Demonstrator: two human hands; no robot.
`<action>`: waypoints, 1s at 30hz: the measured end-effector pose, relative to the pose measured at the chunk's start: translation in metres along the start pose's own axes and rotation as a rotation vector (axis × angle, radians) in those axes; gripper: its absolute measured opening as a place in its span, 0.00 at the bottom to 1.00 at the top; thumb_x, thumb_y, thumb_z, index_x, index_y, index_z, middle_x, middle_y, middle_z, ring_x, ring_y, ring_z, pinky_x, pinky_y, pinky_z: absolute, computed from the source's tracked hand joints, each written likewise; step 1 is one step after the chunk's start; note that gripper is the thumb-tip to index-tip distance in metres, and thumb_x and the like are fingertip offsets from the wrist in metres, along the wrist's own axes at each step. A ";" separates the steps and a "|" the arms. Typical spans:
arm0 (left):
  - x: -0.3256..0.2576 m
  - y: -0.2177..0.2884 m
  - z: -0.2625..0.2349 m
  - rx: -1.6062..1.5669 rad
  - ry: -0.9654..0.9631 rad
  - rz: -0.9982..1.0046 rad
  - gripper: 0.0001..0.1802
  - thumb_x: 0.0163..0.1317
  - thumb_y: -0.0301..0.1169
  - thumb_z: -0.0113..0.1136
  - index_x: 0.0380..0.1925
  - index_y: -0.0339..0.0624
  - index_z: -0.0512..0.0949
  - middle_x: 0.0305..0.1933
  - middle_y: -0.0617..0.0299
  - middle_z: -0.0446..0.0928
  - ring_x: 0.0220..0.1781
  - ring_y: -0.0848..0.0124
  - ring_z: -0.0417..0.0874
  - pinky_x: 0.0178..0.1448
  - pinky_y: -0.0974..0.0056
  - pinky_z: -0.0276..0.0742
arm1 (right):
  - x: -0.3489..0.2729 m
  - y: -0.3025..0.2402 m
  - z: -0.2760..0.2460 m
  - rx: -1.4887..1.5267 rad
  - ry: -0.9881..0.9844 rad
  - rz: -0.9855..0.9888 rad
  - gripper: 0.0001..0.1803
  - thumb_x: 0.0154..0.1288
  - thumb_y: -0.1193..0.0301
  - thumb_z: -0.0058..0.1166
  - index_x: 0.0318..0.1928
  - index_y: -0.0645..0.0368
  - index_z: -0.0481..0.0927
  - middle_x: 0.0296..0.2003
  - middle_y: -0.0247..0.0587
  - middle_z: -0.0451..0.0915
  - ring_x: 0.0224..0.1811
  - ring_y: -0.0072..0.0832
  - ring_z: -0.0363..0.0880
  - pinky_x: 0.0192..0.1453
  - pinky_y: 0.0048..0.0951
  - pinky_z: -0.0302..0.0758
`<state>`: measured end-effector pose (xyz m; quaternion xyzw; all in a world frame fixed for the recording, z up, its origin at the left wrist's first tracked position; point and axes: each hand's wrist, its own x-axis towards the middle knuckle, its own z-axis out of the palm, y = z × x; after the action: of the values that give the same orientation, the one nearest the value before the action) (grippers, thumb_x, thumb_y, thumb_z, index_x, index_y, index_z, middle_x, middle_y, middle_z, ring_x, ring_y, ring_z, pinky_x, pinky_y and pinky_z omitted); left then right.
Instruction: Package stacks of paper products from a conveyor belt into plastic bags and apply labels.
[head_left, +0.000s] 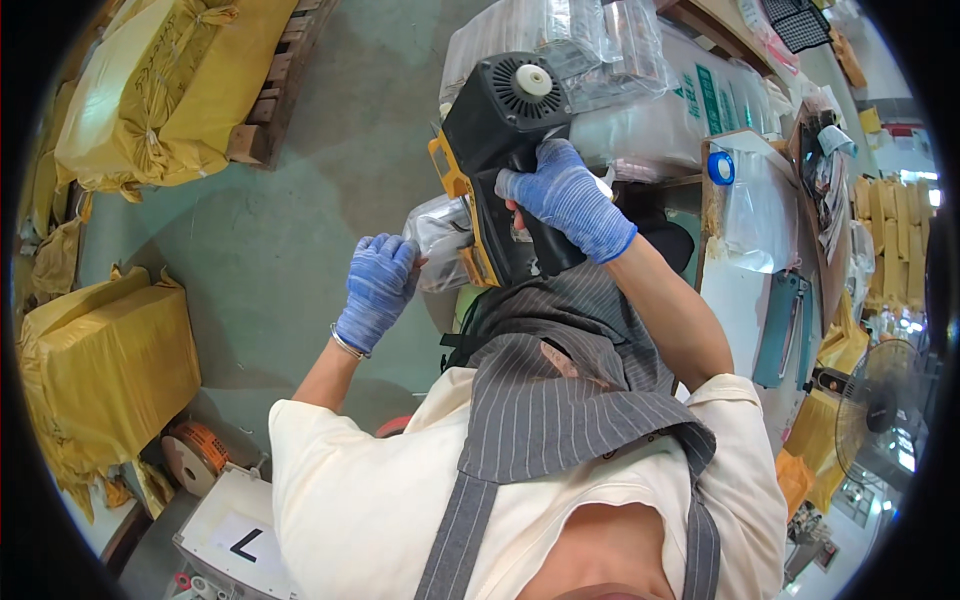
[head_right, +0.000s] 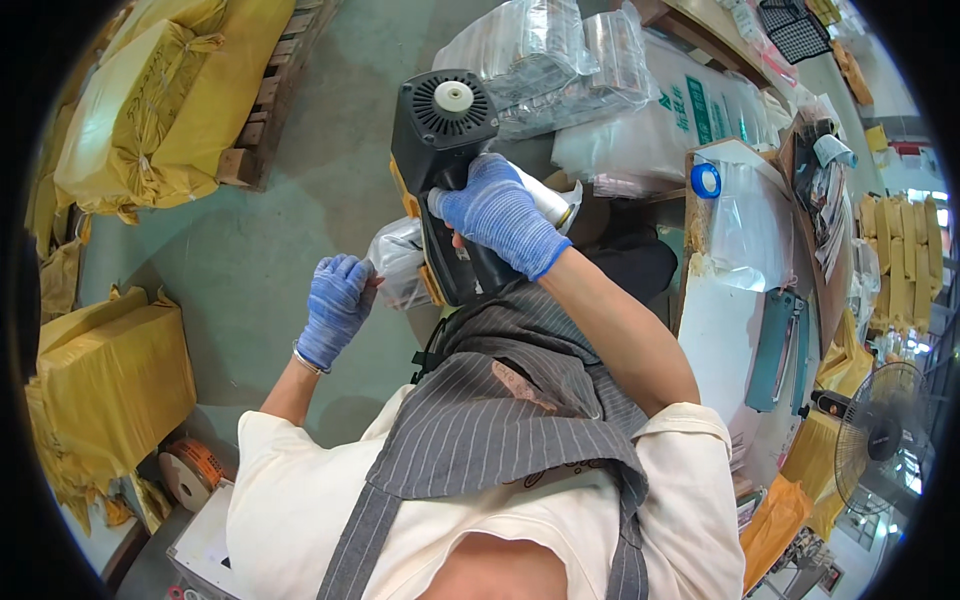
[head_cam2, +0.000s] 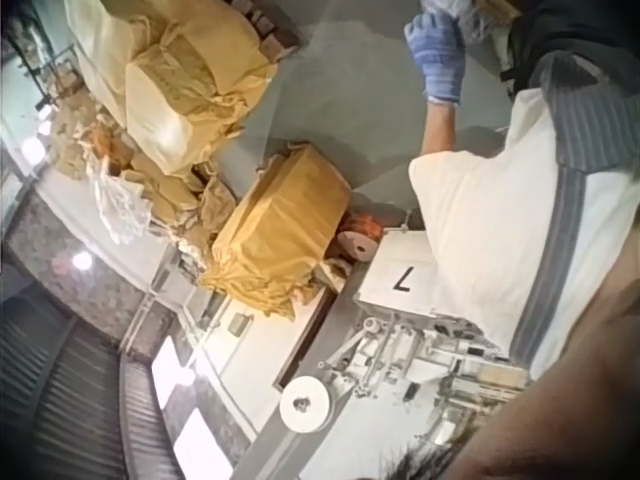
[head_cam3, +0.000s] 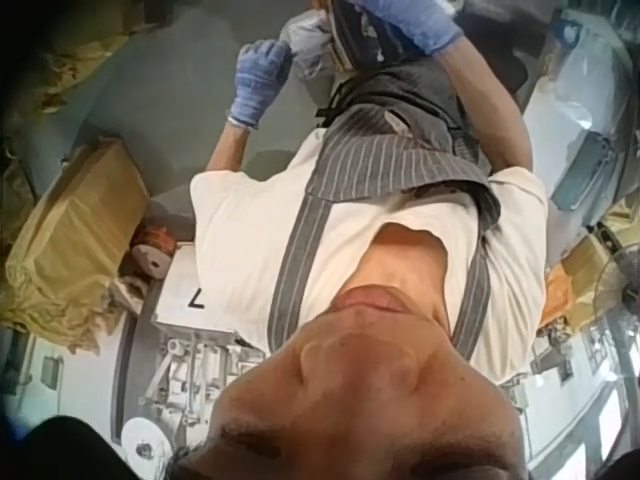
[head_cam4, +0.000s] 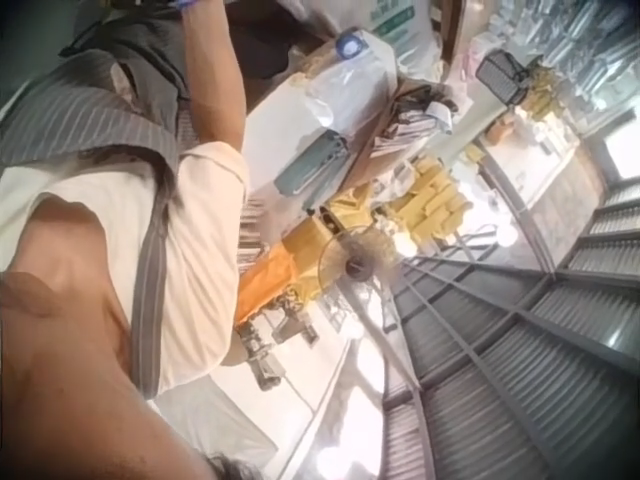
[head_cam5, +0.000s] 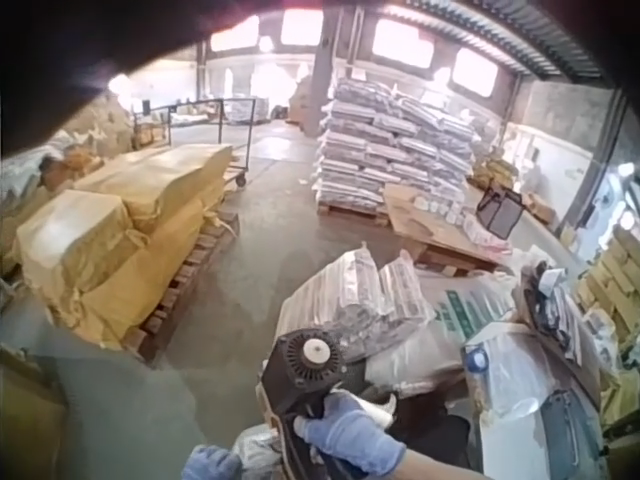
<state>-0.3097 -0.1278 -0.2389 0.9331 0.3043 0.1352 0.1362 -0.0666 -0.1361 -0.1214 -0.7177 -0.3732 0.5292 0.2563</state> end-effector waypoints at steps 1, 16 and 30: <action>-0.003 -0.001 0.005 -0.082 0.111 0.009 0.12 0.46 0.31 0.61 0.30 0.43 0.71 0.27 0.60 0.72 0.33 0.61 0.74 0.42 0.61 0.66 | -0.001 -0.002 0.006 -0.006 -0.003 -0.003 0.14 0.53 0.68 0.53 0.27 0.70 0.75 0.16 0.41 0.75 0.14 0.26 0.77 0.21 0.26 0.75; -0.030 -0.004 0.095 -2.574 0.453 -0.591 0.48 0.51 0.72 0.32 0.60 0.44 0.60 0.59 0.54 0.65 0.59 0.59 0.67 0.63 0.56 0.60 | -0.016 -0.039 0.070 0.041 -0.166 -0.077 0.06 0.54 0.77 0.52 0.30 0.68 0.75 0.16 0.38 0.73 0.14 0.23 0.73 0.19 0.23 0.74; -0.052 -0.002 0.182 -1.178 0.419 -0.445 0.27 0.67 0.36 0.44 0.63 0.42 0.53 0.62 0.59 0.61 0.63 0.70 0.61 0.68 0.66 0.54 | -0.035 -0.024 0.017 0.563 0.012 -0.241 0.09 0.54 0.72 0.56 0.31 0.66 0.75 0.20 0.40 0.75 0.16 0.25 0.74 0.21 0.23 0.72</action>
<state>-0.2903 -0.1889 -0.4170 0.5714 0.3848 0.4263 0.5862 -0.0941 -0.1505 -0.0888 -0.5722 -0.2928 0.5731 0.5083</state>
